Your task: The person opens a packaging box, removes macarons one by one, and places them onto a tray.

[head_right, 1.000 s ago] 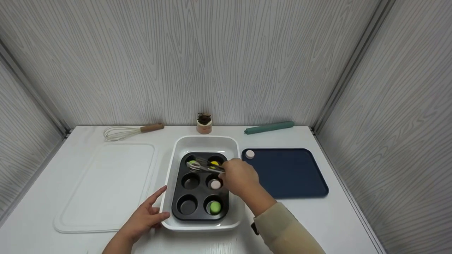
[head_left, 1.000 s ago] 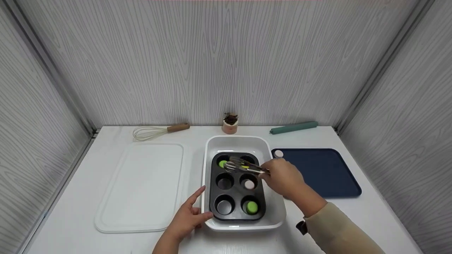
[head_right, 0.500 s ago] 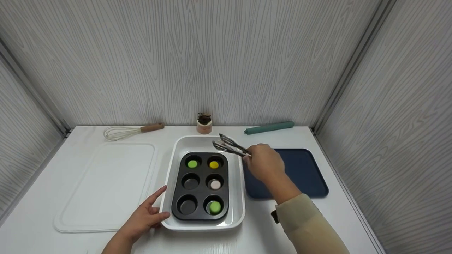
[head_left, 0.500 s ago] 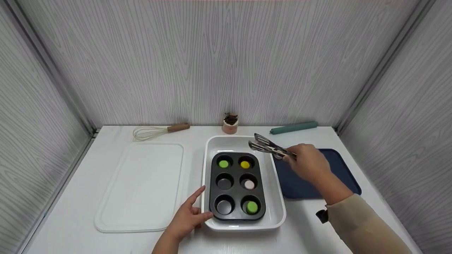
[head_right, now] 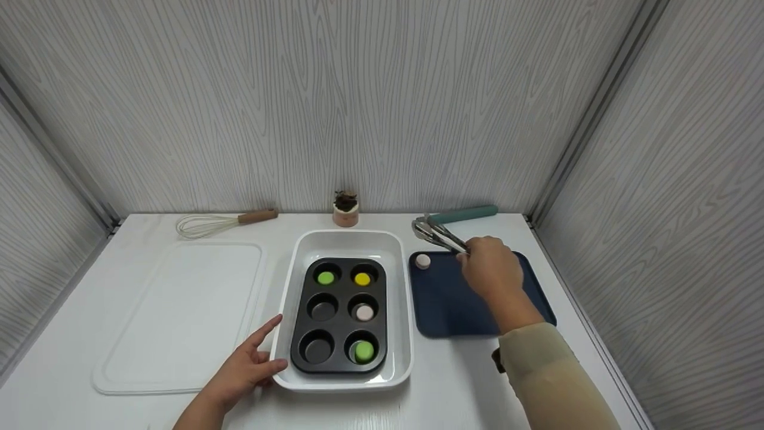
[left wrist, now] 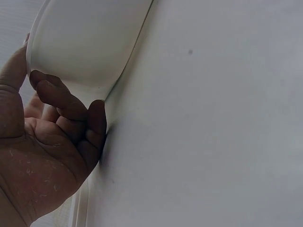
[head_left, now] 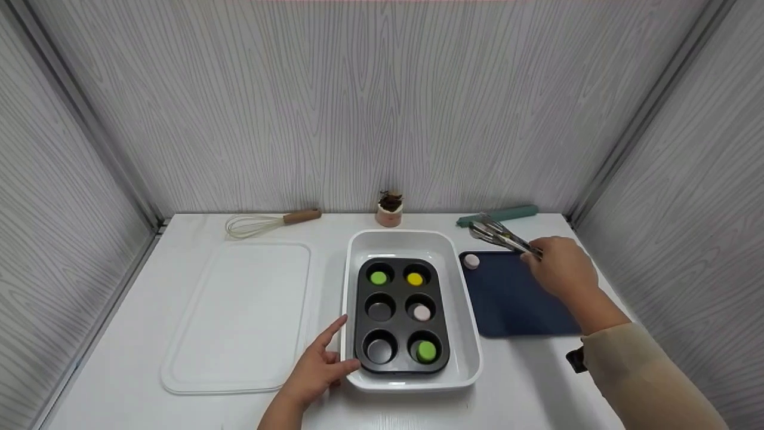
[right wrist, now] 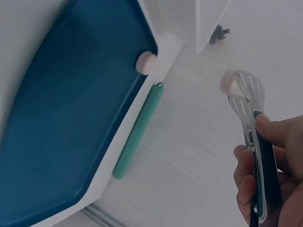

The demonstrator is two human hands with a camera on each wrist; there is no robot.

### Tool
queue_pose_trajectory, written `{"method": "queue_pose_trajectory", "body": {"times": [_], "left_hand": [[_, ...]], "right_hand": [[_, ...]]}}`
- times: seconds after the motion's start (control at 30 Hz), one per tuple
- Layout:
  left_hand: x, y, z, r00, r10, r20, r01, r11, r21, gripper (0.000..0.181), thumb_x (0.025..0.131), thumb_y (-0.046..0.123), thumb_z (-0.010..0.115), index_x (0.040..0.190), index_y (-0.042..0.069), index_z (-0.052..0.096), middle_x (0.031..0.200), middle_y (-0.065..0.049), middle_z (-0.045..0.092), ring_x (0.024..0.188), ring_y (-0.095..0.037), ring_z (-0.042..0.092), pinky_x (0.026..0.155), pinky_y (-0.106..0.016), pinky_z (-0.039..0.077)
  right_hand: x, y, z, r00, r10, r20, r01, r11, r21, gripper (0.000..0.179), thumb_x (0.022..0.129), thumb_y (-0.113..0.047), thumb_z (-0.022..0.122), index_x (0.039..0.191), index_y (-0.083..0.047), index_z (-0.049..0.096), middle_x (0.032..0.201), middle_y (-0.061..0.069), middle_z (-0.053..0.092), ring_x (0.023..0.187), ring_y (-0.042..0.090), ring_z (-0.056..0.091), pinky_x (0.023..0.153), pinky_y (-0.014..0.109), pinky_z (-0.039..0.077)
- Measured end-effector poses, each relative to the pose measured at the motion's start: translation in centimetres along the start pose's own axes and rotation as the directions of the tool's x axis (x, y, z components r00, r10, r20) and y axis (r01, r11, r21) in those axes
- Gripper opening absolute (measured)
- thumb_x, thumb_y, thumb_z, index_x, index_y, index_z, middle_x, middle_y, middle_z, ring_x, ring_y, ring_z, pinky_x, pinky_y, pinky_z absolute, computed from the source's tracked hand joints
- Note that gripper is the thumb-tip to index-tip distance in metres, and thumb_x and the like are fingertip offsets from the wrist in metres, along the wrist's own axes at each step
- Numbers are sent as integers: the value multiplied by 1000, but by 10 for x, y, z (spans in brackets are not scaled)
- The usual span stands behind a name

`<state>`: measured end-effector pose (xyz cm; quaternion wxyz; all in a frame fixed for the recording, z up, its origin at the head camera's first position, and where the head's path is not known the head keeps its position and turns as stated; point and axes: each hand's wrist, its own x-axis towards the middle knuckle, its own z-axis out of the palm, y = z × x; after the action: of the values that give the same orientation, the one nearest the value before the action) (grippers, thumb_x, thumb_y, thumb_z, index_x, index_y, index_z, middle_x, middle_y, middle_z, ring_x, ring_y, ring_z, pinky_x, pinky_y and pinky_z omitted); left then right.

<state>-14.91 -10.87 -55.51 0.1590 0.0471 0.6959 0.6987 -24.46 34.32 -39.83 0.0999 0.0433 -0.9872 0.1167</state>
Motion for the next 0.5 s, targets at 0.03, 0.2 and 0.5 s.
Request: {"method": "queue_pose_trajectory", "body": {"times": [0.03, 0.2, 0.5], "left_hand": [[0, 0, 0, 1000, 1, 1, -1, 1000, -1, 100, 87, 8, 86, 168, 12, 28, 61, 2, 55, 53, -9, 45, 53, -23, 41], [1, -1, 0, 1000, 0, 0, 0, 1000, 1, 100, 88, 7, 85, 169, 12, 28, 62, 2, 55, 53, -9, 45, 53, -23, 41], [0, -1, 0, 1000, -4, -2, 4, 1000, 10, 100, 88, 8, 86, 169, 12, 28, 65, -1, 60, 54, -10, 46, 53, -23, 41]], "right_hand": [[0, 3, 1, 1000, 10, 0, -10, 1000, -2, 21, 101, -23, 74, 111, -5, 79, 93, 15, 74, 73, 30, 65, 63, 52, 50], [1, 19, 5, 999, 48, 19, -48, 999, 8, 24, 102, -23, 71, 113, -3, 78, 92, 14, 73, 76, 30, 64, 65, 52, 50], [3, 44, 13, 994, 94, 59, -96, 995, 35, 24, 103, -21, 69, 104, 2, 75, 90, 17, 71, 77, 33, 63, 66, 51, 48]]}}
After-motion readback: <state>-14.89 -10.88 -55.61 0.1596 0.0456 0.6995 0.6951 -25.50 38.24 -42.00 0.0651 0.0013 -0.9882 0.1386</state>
